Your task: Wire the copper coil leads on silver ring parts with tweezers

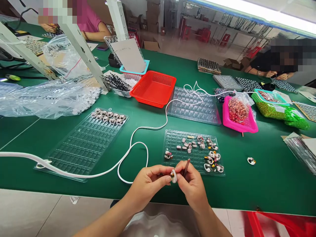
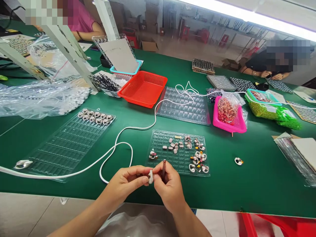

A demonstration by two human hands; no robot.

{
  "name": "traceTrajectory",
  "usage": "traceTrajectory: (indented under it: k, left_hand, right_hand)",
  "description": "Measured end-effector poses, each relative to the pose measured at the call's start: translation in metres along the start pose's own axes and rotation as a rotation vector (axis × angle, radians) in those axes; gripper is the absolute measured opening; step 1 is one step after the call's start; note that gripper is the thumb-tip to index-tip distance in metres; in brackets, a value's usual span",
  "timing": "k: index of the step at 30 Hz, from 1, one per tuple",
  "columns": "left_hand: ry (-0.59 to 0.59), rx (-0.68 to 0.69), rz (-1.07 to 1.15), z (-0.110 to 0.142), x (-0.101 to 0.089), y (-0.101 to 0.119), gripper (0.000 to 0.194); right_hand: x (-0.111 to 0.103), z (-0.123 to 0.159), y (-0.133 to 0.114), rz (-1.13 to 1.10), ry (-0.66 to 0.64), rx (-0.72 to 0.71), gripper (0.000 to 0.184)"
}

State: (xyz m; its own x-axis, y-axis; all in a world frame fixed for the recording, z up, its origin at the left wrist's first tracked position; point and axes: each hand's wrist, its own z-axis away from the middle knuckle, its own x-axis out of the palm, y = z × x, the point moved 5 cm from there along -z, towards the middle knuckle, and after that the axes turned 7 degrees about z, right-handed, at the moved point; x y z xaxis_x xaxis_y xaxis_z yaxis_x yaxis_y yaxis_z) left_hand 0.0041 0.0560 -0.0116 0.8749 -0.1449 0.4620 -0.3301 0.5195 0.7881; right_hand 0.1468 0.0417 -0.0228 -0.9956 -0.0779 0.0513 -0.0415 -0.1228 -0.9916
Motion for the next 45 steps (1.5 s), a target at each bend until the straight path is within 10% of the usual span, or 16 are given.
traceTrajectory:
  k: [9, 22, 45]
  left_hand:
    - [0.039, -0.012, 0.048, -0.007, 0.002, -0.006, 0.014]
    - [0.104, -0.112, 0.238, -0.008, -0.003, -0.009, 0.017]
    - [0.196, 0.036, 0.087, -0.007, -0.013, -0.012, 0.012]
  right_hand:
    - [0.004, 0.006, 0.008, -0.029, 0.034, 0.009, 0.016]
    - [-0.047, 0.021, -0.012, 0.058, 0.154, -0.257, 0.037]
    - [-0.028, 0.030, -0.008, 0.114, 0.097, -0.384, 0.030]
